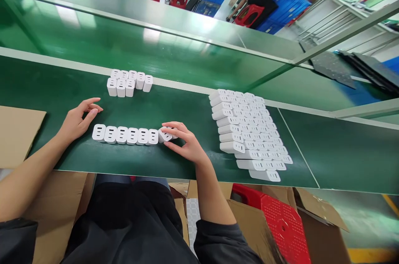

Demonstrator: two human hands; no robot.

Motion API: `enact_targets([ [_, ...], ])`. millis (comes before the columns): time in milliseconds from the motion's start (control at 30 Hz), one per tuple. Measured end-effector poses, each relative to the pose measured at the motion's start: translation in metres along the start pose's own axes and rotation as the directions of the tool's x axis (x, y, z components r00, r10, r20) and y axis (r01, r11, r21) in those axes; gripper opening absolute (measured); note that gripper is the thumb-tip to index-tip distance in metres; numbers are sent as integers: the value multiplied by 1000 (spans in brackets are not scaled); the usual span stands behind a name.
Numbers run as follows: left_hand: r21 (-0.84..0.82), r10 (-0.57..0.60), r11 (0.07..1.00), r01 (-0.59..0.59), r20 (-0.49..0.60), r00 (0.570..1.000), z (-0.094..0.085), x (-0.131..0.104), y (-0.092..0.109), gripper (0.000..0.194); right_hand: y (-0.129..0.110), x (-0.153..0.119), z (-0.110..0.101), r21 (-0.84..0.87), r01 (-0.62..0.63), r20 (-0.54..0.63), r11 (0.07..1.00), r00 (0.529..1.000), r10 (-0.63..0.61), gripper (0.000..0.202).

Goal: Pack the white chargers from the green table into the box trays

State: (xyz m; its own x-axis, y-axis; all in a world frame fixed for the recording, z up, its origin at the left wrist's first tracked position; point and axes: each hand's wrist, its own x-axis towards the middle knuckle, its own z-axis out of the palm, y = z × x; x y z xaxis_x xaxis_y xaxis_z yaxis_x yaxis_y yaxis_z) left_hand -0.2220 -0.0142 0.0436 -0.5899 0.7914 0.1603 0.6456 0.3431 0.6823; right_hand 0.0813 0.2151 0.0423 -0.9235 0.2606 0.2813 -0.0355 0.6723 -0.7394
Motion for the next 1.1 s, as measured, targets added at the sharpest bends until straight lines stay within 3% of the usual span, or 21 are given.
enact_targets([
  [167,23,2,1000,-2,6,1000,1,0,0,52,-8,-9,18,-117,-37,-115,992,993,24,38],
  [367,89,1,996,-3,20,1000,0,0,3,51,-7,-16,8,-148,-80,-94,986,993,66,58],
  [533,123,-19,992,15,31,999,-1,0,7,51,-5,-18,4,-114,-98,-43,989,995,94,58],
  [733,179,-31,984,25,28,999,-1,0,11,52,-1,-17,8,-44,-162,-125,986,980,156,55],
  [1100,244,-38,969,29,34,999,-2,2,15,49,-4,-10,9,-41,-158,-89,987,984,154,43],
])
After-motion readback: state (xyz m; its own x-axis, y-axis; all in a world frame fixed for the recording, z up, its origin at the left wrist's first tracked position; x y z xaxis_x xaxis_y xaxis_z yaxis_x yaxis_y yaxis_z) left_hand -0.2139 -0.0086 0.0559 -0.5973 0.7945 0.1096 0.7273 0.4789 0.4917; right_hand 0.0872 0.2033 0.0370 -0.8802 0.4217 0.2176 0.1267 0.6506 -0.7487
